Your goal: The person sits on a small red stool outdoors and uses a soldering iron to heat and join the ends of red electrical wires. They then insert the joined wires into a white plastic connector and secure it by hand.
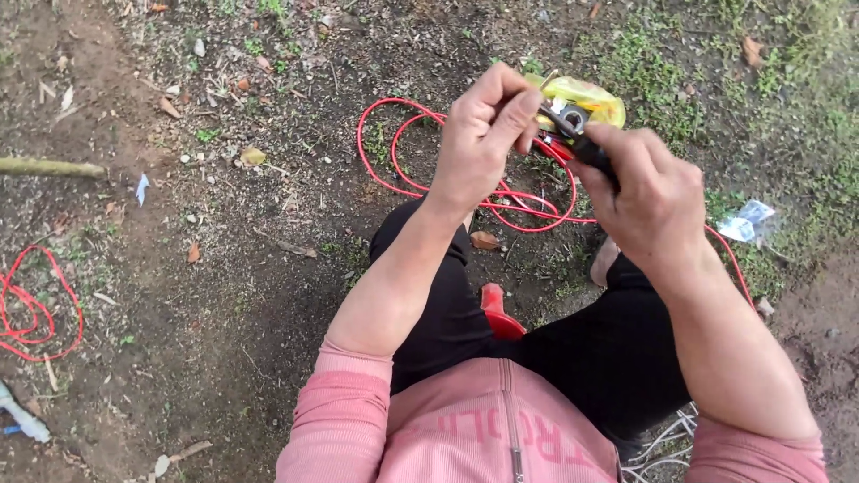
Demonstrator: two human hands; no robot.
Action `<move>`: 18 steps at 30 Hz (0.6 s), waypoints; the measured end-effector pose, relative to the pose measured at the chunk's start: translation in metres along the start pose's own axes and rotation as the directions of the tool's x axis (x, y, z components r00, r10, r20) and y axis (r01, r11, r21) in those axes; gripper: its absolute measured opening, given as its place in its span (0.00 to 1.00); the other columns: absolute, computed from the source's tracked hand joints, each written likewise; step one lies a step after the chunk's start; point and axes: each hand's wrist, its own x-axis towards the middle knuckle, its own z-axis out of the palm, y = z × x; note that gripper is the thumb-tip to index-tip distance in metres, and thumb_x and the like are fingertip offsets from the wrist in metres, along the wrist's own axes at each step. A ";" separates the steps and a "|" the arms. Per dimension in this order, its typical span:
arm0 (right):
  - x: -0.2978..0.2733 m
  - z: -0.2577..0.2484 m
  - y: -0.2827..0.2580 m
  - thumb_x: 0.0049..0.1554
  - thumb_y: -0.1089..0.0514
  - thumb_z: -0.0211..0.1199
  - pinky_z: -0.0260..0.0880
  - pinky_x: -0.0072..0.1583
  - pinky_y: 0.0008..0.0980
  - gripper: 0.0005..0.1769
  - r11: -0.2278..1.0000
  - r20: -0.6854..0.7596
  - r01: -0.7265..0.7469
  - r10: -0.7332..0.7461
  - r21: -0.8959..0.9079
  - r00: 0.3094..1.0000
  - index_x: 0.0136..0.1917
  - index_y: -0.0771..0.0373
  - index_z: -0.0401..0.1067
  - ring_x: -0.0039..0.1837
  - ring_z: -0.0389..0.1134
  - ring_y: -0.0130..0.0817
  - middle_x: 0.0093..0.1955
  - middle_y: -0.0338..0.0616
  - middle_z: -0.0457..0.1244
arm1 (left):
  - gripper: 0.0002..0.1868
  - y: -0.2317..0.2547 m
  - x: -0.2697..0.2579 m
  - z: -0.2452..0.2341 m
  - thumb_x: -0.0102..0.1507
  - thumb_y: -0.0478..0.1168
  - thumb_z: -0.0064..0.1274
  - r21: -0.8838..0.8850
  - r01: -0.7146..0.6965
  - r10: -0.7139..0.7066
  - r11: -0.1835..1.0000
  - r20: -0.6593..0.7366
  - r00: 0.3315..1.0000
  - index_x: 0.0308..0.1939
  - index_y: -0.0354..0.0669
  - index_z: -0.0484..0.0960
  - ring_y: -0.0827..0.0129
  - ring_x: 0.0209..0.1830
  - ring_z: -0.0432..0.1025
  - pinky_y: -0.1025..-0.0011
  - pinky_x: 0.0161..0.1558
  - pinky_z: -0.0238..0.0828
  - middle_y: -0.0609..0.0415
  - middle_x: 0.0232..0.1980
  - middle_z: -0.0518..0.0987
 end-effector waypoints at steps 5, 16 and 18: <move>0.018 -0.021 -0.014 0.61 0.64 0.72 0.63 0.35 0.25 0.18 0.748 0.303 -0.441 0.326 0.496 0.895 0.63 0.67 0.74 0.33 0.65 0.26 0.41 0.44 0.70 | 0.09 -0.003 -0.004 -0.004 0.71 0.46 0.47 -0.011 0.053 -0.053 0.999 0.046 0.998 0.37 0.50 0.71 0.79 0.23 0.66 0.80 0.30 0.66 0.62 0.25 0.72; 0.014 -0.001 -0.005 0.67 0.64 0.68 0.69 0.53 0.44 0.19 0.967 0.017 -0.091 0.090 0.238 0.996 0.70 0.65 0.75 0.52 0.72 0.50 0.57 0.53 0.70 | 0.08 -0.003 -0.002 0.001 0.71 0.44 0.46 -0.090 -0.021 0.017 0.996 -0.047 0.999 0.40 0.45 0.73 0.76 0.25 0.69 0.79 0.31 0.70 0.58 0.26 0.75; 0.012 0.004 -0.004 0.65 0.62 0.74 0.71 0.53 0.42 0.22 0.990 -0.045 -0.062 0.068 0.127 0.997 0.71 0.65 0.76 0.53 0.73 0.47 0.57 0.54 0.71 | 0.14 -0.002 -0.002 0.001 0.71 0.51 0.45 -0.024 -0.051 0.049 0.998 -0.089 0.995 0.37 0.47 0.75 0.78 0.24 0.68 0.77 0.34 0.67 0.60 0.25 0.74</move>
